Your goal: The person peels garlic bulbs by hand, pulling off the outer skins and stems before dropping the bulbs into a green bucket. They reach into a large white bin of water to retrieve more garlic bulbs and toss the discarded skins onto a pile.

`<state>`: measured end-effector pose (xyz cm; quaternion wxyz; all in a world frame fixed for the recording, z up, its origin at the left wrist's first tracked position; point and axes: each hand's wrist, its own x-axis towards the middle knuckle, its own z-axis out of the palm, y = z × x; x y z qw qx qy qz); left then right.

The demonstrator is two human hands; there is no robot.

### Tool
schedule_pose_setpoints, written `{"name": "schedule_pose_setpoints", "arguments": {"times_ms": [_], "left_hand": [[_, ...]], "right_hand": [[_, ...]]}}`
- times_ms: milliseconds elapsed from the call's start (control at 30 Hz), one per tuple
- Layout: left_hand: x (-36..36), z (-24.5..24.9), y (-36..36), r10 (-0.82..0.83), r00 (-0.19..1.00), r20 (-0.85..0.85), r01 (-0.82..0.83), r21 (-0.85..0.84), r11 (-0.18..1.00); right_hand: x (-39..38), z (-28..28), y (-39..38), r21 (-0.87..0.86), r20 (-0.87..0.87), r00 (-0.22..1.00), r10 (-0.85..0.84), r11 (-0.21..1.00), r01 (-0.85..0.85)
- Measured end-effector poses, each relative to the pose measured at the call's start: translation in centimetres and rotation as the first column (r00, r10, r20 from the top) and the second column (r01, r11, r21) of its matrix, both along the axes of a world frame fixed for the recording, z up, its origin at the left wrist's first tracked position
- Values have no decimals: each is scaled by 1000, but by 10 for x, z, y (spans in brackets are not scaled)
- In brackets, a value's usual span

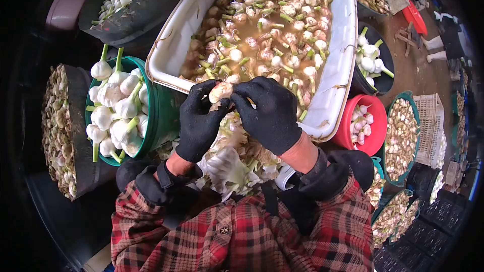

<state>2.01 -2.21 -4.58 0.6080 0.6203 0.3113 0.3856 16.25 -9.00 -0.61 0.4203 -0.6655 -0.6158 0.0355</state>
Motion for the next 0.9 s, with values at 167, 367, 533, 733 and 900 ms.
{"name": "schedule_pose_setpoints", "arguments": {"times_ms": [167,367,533,733,900], "left_hand": [[0,3,-7,14,998,67,-8,-89,996],[-1,4,-9,29,999,33,-28,-30,999],[-2,8,-9,2,1000,21,-2,-14,1000],[-5,10,1,-137,984,118,167,-303,938],[-11,22,7,-284,943,171,326,-317,891]], "right_hand": [[-11,-1,-3,-67,-65,995,-80,995,76],[-14,0,-1,-18,-36,996,-84,996,84],[-12,-5,-2,-14,-45,995,-91,996,90],[-3,-7,-5,-46,-81,996,-46,998,42],[20,-18,-7,-127,-124,973,-194,976,178]]}}
